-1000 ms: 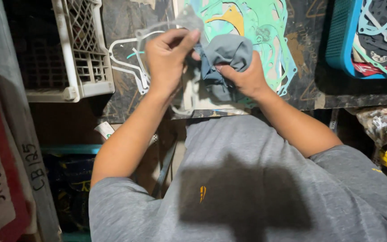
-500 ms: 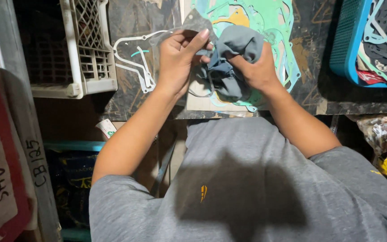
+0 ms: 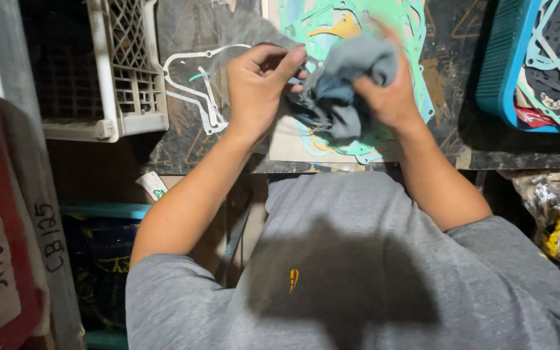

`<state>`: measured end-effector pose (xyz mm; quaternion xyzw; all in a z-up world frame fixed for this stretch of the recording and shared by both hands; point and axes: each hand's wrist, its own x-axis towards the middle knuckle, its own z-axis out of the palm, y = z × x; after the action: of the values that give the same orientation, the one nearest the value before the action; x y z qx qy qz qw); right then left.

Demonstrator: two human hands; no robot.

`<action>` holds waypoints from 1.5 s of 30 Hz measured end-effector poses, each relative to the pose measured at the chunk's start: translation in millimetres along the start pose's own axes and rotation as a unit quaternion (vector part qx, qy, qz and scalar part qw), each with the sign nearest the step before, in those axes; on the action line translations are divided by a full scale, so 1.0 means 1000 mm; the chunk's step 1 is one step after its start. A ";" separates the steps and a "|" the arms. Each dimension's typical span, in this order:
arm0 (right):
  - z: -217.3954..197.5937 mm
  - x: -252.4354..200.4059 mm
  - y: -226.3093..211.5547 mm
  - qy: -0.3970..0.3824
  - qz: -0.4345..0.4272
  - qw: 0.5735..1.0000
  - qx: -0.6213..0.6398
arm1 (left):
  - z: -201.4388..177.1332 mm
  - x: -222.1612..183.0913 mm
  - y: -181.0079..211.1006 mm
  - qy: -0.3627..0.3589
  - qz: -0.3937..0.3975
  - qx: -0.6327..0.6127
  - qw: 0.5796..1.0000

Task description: Sorting and organizing various engine gaskets on a workbench in a parts room.

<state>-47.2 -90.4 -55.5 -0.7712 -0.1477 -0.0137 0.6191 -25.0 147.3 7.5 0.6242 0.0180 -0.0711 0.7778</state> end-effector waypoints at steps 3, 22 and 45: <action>0.007 0.005 -0.012 0.085 -0.039 0.987 0.132 | -0.003 -0.002 0.000 0.014 -0.032 -0.030 0.999; 0.033 0.005 -0.029 -0.037 0.169 0.973 0.151 | 0.006 -0.009 0.005 0.038 -0.098 -0.077 0.991; 0.039 0.008 -0.013 -0.006 0.168 0.976 0.138 | -0.006 0.001 0.005 0.060 -0.092 -0.159 0.981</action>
<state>-48.7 -48.7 -50.1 -0.6923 -0.0203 0.1152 0.7121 -22.9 154.2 10.9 0.4916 0.1332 -0.1007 0.8547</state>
